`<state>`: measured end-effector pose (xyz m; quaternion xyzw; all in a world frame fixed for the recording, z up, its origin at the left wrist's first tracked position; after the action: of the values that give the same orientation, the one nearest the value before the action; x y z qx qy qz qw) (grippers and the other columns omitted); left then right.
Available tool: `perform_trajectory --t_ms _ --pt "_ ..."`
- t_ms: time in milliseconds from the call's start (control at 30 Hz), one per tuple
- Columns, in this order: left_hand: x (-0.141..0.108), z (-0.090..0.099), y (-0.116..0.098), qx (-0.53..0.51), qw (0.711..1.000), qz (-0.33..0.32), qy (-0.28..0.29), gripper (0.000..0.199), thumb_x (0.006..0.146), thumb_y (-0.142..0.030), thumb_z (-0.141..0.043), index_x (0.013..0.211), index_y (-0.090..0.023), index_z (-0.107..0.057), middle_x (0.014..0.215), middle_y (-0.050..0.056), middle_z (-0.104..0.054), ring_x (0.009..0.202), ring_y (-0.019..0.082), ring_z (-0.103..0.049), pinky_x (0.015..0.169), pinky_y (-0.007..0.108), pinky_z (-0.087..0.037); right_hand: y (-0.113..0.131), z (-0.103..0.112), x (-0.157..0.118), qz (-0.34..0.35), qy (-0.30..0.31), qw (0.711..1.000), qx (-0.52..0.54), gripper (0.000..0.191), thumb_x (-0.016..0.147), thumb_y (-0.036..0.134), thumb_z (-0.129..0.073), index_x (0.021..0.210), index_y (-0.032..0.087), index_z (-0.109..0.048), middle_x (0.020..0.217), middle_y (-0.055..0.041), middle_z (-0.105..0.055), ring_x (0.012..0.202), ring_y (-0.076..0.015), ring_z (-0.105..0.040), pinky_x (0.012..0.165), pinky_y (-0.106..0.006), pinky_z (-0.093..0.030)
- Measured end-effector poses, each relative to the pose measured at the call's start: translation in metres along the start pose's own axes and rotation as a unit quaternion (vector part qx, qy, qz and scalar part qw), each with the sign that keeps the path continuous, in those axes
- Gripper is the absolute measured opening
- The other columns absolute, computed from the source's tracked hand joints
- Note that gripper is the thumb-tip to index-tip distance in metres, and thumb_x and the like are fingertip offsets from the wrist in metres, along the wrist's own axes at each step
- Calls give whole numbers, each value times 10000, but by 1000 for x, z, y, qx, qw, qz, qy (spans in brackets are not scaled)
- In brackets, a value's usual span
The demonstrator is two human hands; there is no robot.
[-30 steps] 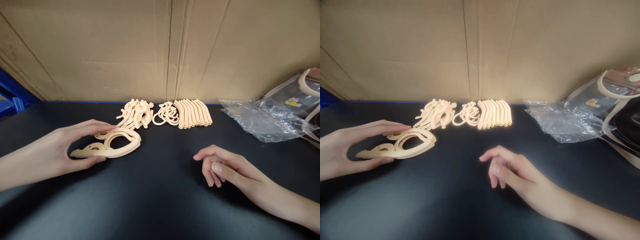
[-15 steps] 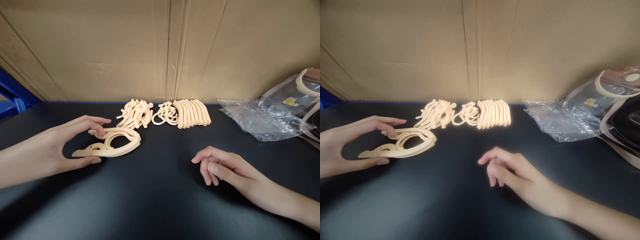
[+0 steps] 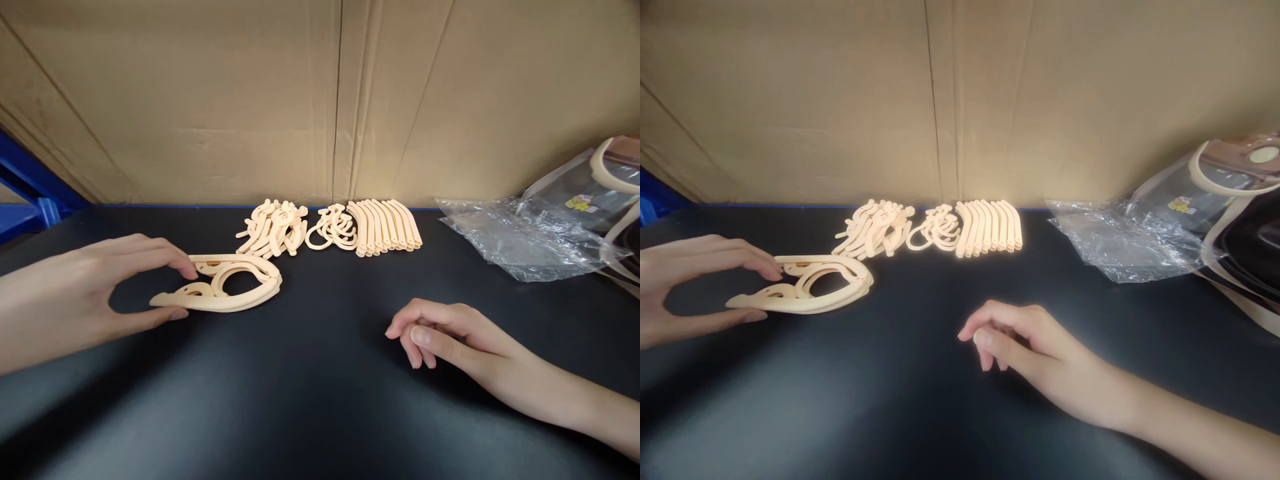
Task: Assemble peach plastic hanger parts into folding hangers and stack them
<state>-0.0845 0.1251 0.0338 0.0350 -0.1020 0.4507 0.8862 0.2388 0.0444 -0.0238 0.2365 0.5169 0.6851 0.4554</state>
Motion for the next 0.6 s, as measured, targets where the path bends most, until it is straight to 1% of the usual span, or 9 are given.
perform_trajectory --t_ms 67,167,200,267,333,400,467,600 --pt "1 2 -1 6 1000 -2 -9 465 750 -639 -594 1064 -298 -625 1080 -13 -654 961 237 -622 857 325 -464 0 0 0 0 3 1000 -1 222 1000 416 -479 1005 282 -655 757 46 -621 713 -86 -540 672 -219 -410" --pt "2 2 -9 -10 1000 -7 -18 639 754 -696 -582 1271 -323 -532 1256 -25 -601 1095 244 -599 962 325 -433 0 0 0 1 3 1000 -2 218 1001 409 -479 1002 282 -656 756 48 -623 715 -85 -544 672 -219 -410" --pt "3 0 -10 -20 1000 1 -11 701 749 -723 -576 1332 -344 -487 1296 -38 -587 1115 241 -600 979 320 -429 0 0 0 2 3 1000 -3 213 1000 405 -481 1001 283 -656 756 48 -623 716 -85 -545 673 -218 -410" --pt "2 -6 -9 -44 998 38 16 782 740 -786 -538 1391 -367 -433 1331 -51 -581 1135 240 -604 1009 323 -421 1 0 1 5 2 1000 -5 206 999 399 -486 1003 284 -657 758 49 -625 715 -85 -546 673 -217 -411" --pt "1 -12 -5 -67 993 91 46 818 731 -836 -486 1392 -356 -441 1321 -46 -598 1153 249 -599 1040 343 -405 2 0 1 6 1 1000 -7 204 999 394 -488 999 283 -659 761 49 -627 718 -85 -548 673 -216 -412" --pt "0 -13 -4 -82 987 123 60 843 709 -856 -479 1375 -339 -468 1304 -40 -615 1162 258 -593 1044 353 -402 3 0 1 7 0 1000 -10 206 998 394 -489 995 282 -662 760 49 -629 720 -84 -552 672 -214 -413" --pt "1 -13 -5 -92 985 128 66 809 700 -841 -512 1337 -342 -507 1289 -50 -624 1162 252 -591 1035 338 -406 3 0 1 9 1 1000 -16 207 995 397 -493 988 280 -664 756 50 -629 718 -83 -554 669 -212 -415" --pt "3 -11 -8 -113 984 116 71 689 719 -770 -574 1280 -370 -543 1270 -86 -628 1155 212 -590 1048 288 -390 4 0 0 11 2 1000 -22 217 994 401 -492 970 276 -668 746 49 -628 706 -84 -552 665 -211 -416"
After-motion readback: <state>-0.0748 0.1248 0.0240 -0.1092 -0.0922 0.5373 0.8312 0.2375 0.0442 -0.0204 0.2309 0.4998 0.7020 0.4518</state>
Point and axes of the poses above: each hand's wrist, its own x-axis towards the middle knuckle, its own z-axis out of the back of the hand, y = z × x, the point moved 9 cm from there along x, towards the middle knuckle
